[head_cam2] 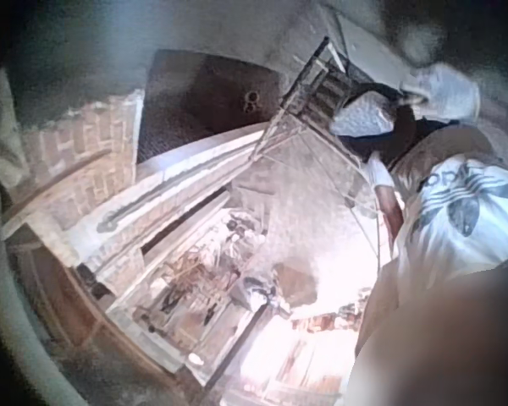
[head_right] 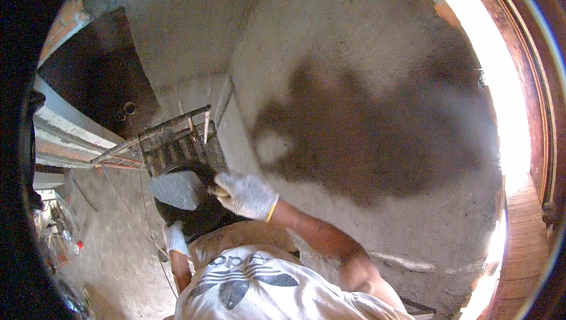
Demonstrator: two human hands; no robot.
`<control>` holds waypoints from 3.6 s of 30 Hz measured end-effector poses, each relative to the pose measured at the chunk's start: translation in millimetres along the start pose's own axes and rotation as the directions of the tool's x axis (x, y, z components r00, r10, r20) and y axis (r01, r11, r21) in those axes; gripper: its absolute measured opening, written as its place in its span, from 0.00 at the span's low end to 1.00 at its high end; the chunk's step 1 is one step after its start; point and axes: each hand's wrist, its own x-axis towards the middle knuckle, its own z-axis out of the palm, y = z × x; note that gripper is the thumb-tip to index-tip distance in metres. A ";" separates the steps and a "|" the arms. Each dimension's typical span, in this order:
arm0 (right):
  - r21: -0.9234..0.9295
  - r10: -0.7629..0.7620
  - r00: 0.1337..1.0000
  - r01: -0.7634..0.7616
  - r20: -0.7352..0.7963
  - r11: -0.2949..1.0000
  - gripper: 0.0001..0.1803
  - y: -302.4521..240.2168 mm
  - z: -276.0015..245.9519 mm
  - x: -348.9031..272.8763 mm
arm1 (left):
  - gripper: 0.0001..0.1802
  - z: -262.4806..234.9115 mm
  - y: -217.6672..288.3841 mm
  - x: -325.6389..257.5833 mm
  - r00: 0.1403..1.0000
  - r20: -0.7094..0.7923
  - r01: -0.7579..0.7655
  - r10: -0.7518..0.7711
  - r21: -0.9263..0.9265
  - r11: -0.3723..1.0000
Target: The person scoops wet plaster from a bucket with a trowel and applies it to a vertical wall, smoothing the surface repeatedly. The person works on a large section of the wall, spreading and leveling the plaster in continuous strokes.
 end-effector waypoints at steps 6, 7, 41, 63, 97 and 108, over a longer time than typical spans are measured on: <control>0.561 0.346 0.938 -0.285 -0.004 0.777 0.12 21.3 -200.2 89.6 | 0.29 -0.9 0.5 -0.1 0.992 -0.019 0.127 -0.128 -0.051 0.991; 0.585 0.390 0.895 -0.200 -0.218 0.786 0.12 29.9 -221.6 97.5 | 0.29 -0.5 6.2 -5.0 0.994 0.018 0.113 -0.112 -0.043 0.993; 0.161 0.211 0.973 -0.224 0.092 0.961 0.20 54.5 -26.6 109.0 | 0.24 82.9 263.9 37.0 0.980 0.172 0.117 -0.098 -0.104 0.988; -0.429 0.085 0.937 -0.234 -0.339 0.872 0.17 36.0 -27.1 173.6 | 0.21 121.5 325.4 103.1 0.988 0.152 -0.024 -0.016 0.258 0.966; -0.355 0.091 0.931 -0.223 -0.353 0.908 0.14 29.2 -46.1 183.9 | 0.25 104.4 311.3 105.5 1.000 0.007 -0.019 0.018 0.115 0.993; -0.033 0.311 0.950 -0.312 -0.037 0.950 0.27 33.6 -41.6 224.0 | 0.23 103.8 343.6 122.3 0.991 0.098 0.109 -0.094 -0.156 0.982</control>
